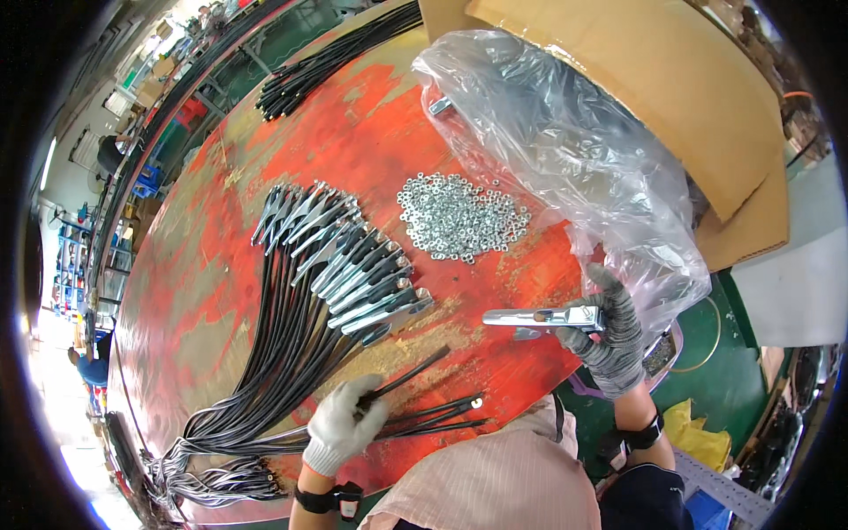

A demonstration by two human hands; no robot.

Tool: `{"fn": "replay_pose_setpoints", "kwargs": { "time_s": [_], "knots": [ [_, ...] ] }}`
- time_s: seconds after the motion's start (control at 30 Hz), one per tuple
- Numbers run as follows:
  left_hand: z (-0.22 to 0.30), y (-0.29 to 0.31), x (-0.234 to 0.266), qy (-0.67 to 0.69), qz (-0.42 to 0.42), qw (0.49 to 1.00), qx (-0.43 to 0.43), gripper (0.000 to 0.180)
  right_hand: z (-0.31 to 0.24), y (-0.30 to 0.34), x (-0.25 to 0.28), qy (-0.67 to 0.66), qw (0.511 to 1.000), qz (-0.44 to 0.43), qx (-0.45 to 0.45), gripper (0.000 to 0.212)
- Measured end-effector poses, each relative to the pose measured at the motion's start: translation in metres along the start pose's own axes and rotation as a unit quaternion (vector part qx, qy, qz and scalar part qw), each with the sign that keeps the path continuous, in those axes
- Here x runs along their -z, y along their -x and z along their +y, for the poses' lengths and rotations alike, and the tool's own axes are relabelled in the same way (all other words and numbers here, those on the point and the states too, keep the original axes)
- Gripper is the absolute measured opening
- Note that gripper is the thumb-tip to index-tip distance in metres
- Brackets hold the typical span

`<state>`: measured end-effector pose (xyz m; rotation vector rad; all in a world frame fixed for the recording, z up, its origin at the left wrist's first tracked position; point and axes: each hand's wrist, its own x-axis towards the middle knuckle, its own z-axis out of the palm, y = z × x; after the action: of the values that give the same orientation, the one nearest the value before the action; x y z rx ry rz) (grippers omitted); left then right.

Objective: The recorder is seen assembling metal connectors onto black cables and tightening components with an electric nut runner on a large assembly table.

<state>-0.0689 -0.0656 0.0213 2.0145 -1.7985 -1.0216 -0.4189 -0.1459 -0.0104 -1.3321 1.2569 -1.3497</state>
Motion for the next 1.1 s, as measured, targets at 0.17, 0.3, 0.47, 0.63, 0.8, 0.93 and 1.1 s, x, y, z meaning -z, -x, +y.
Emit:
{"fn": "replay_pose_setpoints", "kwargs": {
  "time_s": [0.17, 0.3, 0.47, 0.63, 0.8, 0.93, 1.1],
  "knots": [
    [0.028, -0.018, -0.005, 0.079, 0.004, 0.995, -0.059, 0.021, -0.008, -0.001, 0.004, -0.243, 0.953, -0.124, -0.136, 0.043],
    [0.014, -0.016, -0.008, 0.111, -0.021, 0.991, -0.065, 0.023, -0.008, 0.007, 0.001, -0.169, 0.918, -0.249, -0.256, 0.036],
    [0.011, -0.014, -0.005, 0.058, -0.089, 0.99, -0.094, 0.025, 0.003, -0.003, -0.023, -0.017, 0.935, -0.35, 0.058, 0.026],
    [0.007, -0.005, -0.001, 0.101, -0.085, 0.985, -0.11, 0.025, 0.005, -0.007, -0.052, -0.018, 0.901, -0.426, 0.082, 0.033],
    [0.006, -0.001, 0.0, 0.148, -0.104, 0.978, -0.103, 0.025, -0.001, -0.002, -0.075, -0.004, 0.875, -0.482, 0.039, 0.032],
    [0.011, 0.0, 0.005, 0.118, -0.096, 0.982, -0.116, 0.021, -0.003, -0.004, -0.079, 0.038, 0.868, -0.496, 0.012, 0.027],
    [0.012, -0.003, 0.006, 0.106, -0.104, 0.979, -0.142, 0.022, -0.008, -0.013, -0.087, 0.04, 0.83, -0.546, 0.108, 0.024]
  ]
}}
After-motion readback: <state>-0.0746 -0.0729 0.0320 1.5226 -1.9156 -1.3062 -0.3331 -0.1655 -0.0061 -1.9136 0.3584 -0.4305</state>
